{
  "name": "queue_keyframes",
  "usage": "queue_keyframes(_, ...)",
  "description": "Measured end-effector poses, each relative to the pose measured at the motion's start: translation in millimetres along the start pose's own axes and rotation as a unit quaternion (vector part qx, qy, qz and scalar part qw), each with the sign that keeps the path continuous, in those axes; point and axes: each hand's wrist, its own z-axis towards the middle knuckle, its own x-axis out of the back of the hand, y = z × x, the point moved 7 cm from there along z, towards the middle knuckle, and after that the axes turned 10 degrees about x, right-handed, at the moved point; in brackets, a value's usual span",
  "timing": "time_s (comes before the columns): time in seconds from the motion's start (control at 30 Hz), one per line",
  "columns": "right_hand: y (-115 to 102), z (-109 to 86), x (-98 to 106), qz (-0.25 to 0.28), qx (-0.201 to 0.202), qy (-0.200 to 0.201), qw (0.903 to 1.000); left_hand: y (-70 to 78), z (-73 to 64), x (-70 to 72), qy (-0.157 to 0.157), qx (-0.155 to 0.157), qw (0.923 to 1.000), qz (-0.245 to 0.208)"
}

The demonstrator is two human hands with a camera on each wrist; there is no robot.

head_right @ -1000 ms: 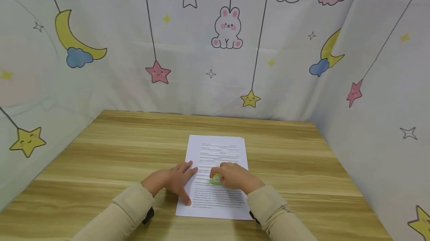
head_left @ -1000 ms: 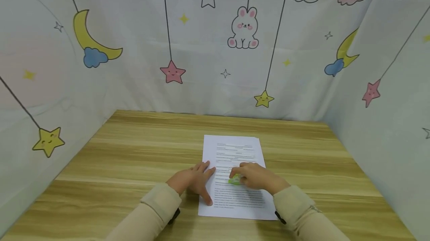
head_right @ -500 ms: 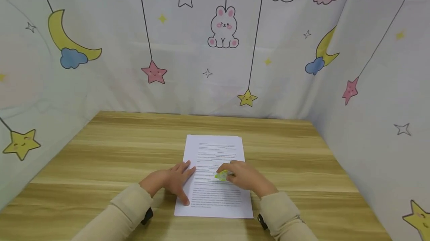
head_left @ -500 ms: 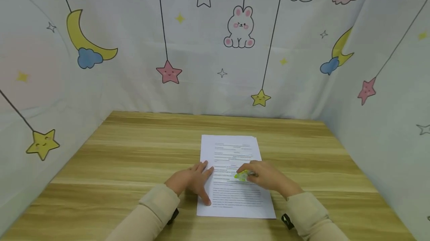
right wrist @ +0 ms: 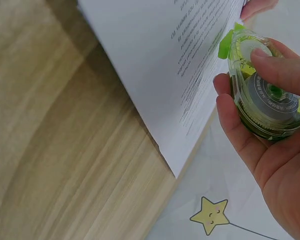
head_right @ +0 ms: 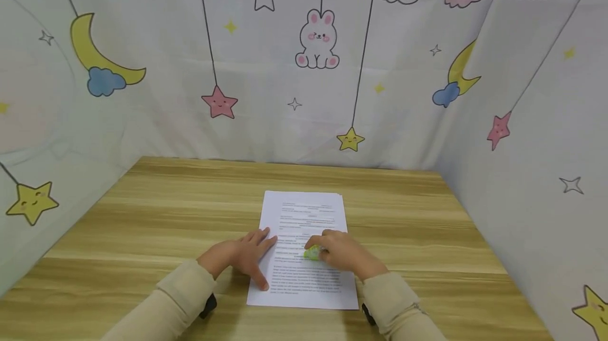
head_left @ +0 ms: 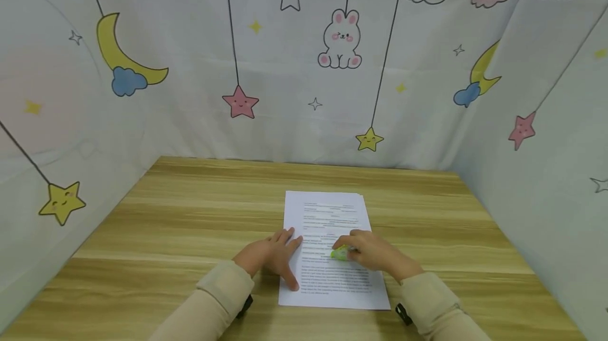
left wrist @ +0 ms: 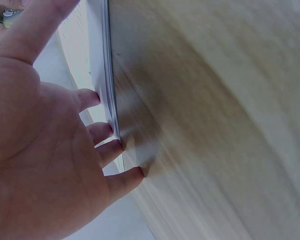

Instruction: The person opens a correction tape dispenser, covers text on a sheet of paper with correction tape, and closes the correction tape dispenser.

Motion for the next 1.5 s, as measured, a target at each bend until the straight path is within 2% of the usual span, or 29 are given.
queue_keyframes(0.3,7.7,-2.7,1.5,0.009,-0.008,-0.007,0.9999,2.0,-2.8,1.8,0.001,0.001,1.0000,0.006)
queue_keyframes(0.53,18.9,-11.5,4.2,0.016,-0.030,-0.009,0.9994,2.7,-4.6,2.7,0.001,0.000,1.0000,0.008)
queue_keyframes(0.87,24.1,-24.4,4.6,0.015,-0.016,-0.006,0.9997,1.7,-3.6,2.6,0.003,0.007,0.9999,0.009)
queue_keyframes(1.1,22.7,-22.3,2.1,0.029,-0.007,-0.003,0.9995,2.9,-3.0,1.8,0.003,0.001,0.9999,0.015)
queue_keyframes(1.33,15.8,-16.3,3.1,-0.007,0.003,-0.015,0.9999,3.4,-2.8,1.2,0.002,-0.005,0.9998,0.019)
queue_keyframes(1.5,15.6,-13.1,2.2,-0.007,-0.015,-0.037,0.9992,2.7,-2.6,1.9,0.004,-0.001,0.9999,0.016)
